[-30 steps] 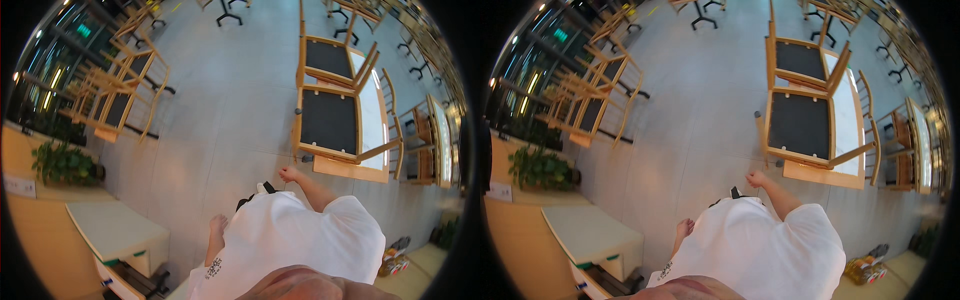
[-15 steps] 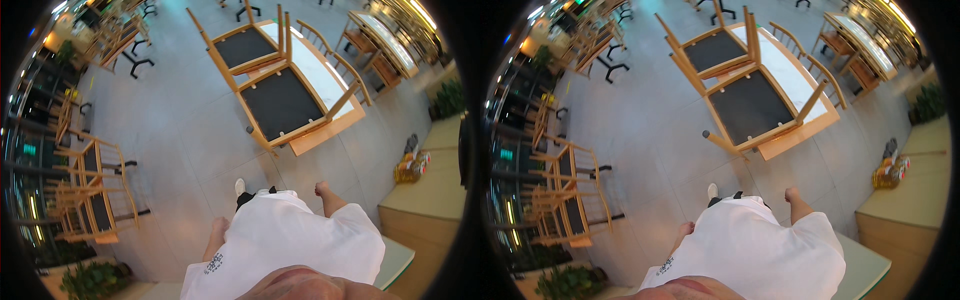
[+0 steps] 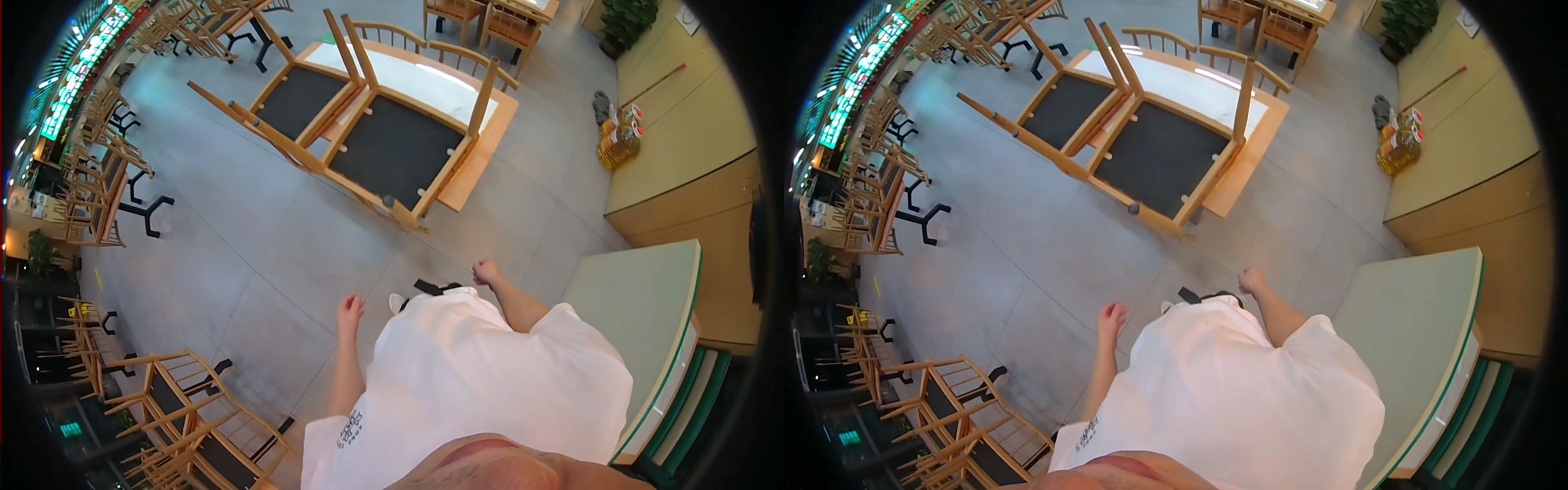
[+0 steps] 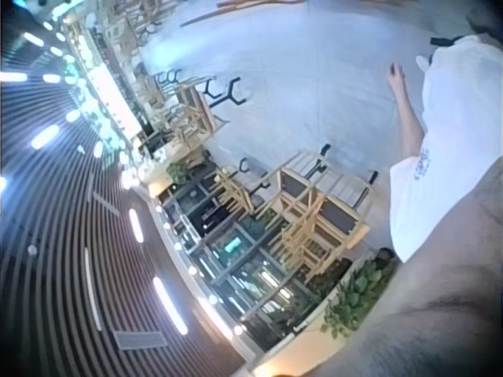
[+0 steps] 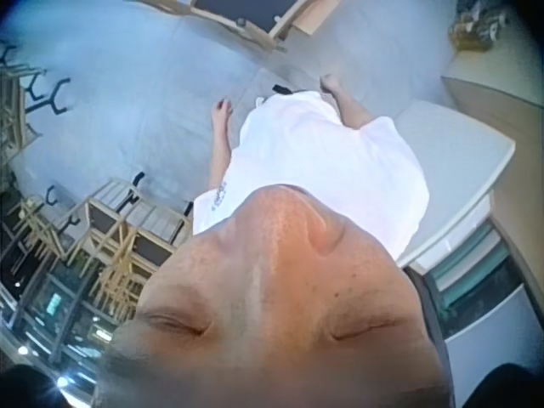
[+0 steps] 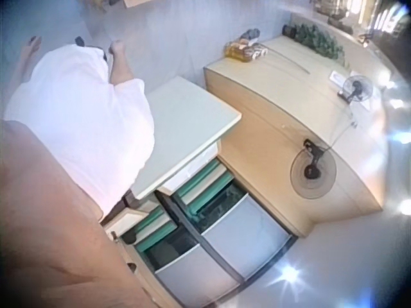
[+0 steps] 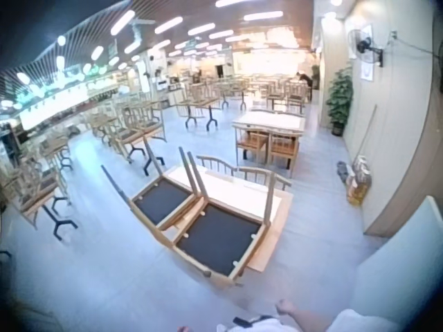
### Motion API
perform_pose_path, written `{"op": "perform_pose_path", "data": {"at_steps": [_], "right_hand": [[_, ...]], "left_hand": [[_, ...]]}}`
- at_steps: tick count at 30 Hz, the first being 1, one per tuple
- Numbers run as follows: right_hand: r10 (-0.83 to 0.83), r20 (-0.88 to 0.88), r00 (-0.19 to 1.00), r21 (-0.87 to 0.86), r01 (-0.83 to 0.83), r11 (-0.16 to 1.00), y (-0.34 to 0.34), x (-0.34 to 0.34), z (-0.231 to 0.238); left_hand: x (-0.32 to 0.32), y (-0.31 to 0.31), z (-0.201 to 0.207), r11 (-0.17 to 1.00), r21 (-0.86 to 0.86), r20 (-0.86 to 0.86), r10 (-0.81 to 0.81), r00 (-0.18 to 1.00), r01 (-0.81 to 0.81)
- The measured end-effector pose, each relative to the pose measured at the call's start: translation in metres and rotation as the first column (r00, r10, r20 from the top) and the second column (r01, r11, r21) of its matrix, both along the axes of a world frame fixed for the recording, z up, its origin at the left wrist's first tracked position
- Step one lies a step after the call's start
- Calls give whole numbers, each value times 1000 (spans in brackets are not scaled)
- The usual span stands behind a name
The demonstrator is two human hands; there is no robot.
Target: Moving and placing chairs around tables in a restaurant dining area.
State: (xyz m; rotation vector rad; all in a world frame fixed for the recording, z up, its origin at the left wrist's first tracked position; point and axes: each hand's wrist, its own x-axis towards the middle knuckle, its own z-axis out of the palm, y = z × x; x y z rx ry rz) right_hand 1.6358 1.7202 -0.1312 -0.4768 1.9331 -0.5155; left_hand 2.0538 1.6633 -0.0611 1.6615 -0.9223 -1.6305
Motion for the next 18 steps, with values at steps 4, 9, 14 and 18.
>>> {"op": "perform_pose_path", "data": {"at_steps": [4,9,14,18], "right_hand": [[-55,51,997,-55,57,997,-1,18,42],[-218,106,970,3,219,976,53,21,44],[-217,26,976,250,204,946,122,31,40],[-319,38,947,283,296,912,146,37,53]], "left_hand": [[-26,-50,19,921,-316,30,-231,972,228],[-86,-84,72,803,-377,87,-465,881,462],[-131,-97,91,715,-515,132,-479,868,473],[-167,-116,87,695,-601,119,-410,904,394]]}}
